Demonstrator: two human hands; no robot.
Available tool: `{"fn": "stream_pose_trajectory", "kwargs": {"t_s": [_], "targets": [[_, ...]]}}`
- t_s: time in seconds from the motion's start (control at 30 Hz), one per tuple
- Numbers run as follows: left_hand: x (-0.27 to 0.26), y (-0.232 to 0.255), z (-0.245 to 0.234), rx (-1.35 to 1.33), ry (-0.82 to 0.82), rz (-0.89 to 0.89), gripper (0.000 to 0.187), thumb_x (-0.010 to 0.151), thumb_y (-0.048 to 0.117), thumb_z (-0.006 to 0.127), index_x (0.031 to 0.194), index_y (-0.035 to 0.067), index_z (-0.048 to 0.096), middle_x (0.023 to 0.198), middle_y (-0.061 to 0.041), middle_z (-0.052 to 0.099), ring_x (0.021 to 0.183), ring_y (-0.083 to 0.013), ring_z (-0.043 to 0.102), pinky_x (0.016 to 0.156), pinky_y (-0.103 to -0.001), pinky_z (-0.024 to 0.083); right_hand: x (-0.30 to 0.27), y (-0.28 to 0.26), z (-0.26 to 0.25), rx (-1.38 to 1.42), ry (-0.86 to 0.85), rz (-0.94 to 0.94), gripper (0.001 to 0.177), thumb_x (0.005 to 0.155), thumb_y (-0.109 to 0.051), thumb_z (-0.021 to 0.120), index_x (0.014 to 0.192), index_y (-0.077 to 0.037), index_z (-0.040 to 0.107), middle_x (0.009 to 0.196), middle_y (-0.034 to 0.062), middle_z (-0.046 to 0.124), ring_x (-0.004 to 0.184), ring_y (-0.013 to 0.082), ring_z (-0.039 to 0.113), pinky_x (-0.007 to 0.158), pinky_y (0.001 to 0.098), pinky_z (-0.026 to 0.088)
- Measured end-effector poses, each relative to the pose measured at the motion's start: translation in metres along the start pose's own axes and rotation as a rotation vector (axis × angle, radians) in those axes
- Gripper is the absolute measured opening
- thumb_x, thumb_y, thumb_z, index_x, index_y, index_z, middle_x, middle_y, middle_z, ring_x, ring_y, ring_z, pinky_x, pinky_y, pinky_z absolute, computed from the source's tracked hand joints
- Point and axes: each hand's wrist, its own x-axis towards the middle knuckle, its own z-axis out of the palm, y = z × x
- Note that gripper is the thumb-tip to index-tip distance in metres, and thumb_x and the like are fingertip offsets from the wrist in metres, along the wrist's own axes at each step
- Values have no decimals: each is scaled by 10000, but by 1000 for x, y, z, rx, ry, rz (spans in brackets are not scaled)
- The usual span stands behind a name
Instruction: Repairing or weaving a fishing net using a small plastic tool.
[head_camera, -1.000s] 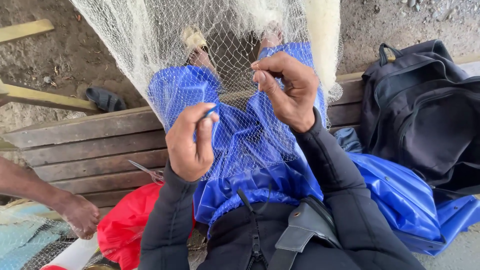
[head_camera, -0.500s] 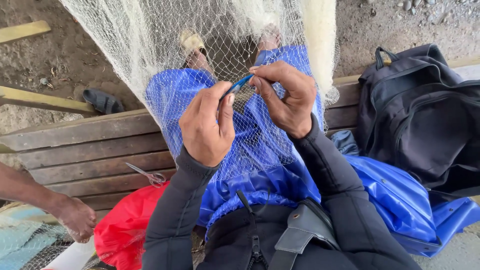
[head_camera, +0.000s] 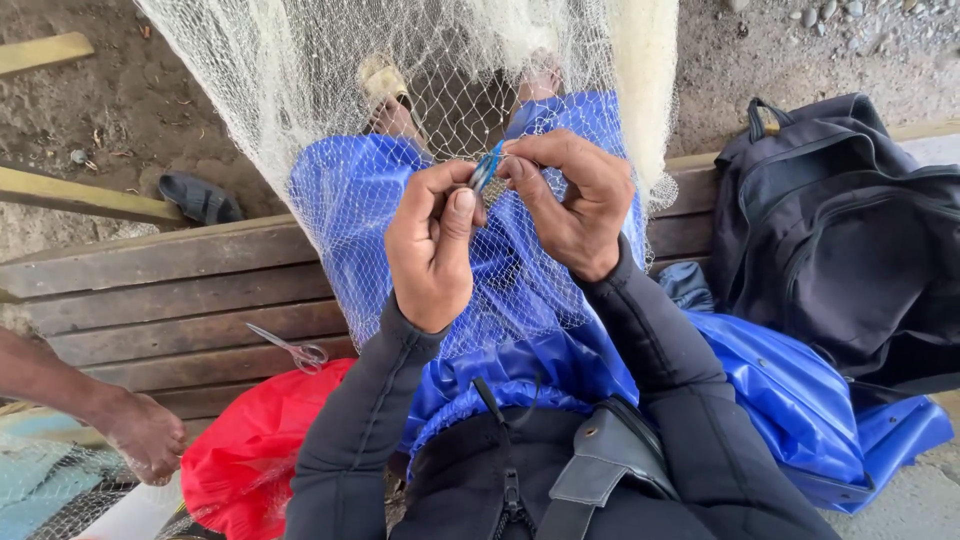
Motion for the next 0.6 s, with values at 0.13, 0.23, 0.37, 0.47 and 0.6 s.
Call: {"fn": "stream_pose_trajectory", "kwargs": {"t_s": [0.13, 0.23, 0.37, 0.47, 0.6], "targets": [[-5, -5, 0, -131, 5, -38, 192, 972, 96, 396, 1071, 14, 539, 649, -77, 534, 510, -78, 433, 468, -213, 400, 0, -4, 1, 47, 11, 9, 51, 841, 57, 611, 848, 87, 652, 683, 168, 634, 584, 185, 615, 519, 299, 516], [-5, -5, -1, -181, 3, -49, 201, 969, 80, 389, 1076, -7, 536, 645, -85, 526, 498, -67, 413, 453, -188, 374, -1, -5, 2, 72, 12, 11, 56, 843, 52, 612, 849, 91, 652, 688, 176, 632, 592, 187, 612, 528, 303, 517], [-6, -4, 1, -118, 3, -46, 188, 963, 79, 414, 1073, -2, 544, 659, -92, 545, 493, -79, 422, 450, -209, 379, -1, -3, 2, 117, 28, 10, 64, 850, 58, 596, 865, 99, 643, 693, 187, 629, 603, 198, 623, 536, 304, 524], [-4, 7, -1, -49, -23, -35, 191, 959, 75, 414, 1079, 2, 544, 687, -104, 569, 532, -81, 425, 472, -207, 375, -2, -2, -1, 106, 19, 20, 62, 855, 64, 591, 867, 103, 637, 698, 189, 624, 606, 199, 623, 537, 314, 526], [-15, -2, -3, -11, -43, -4, 193, 951, 96, 436, 1069, -2, 553, 661, -89, 551, 529, -87, 408, 485, -211, 380, -4, 0, -1, 118, 24, 24, 73, 852, 65, 596, 889, 118, 630, 704, 192, 619, 608, 195, 624, 550, 303, 523]]}}
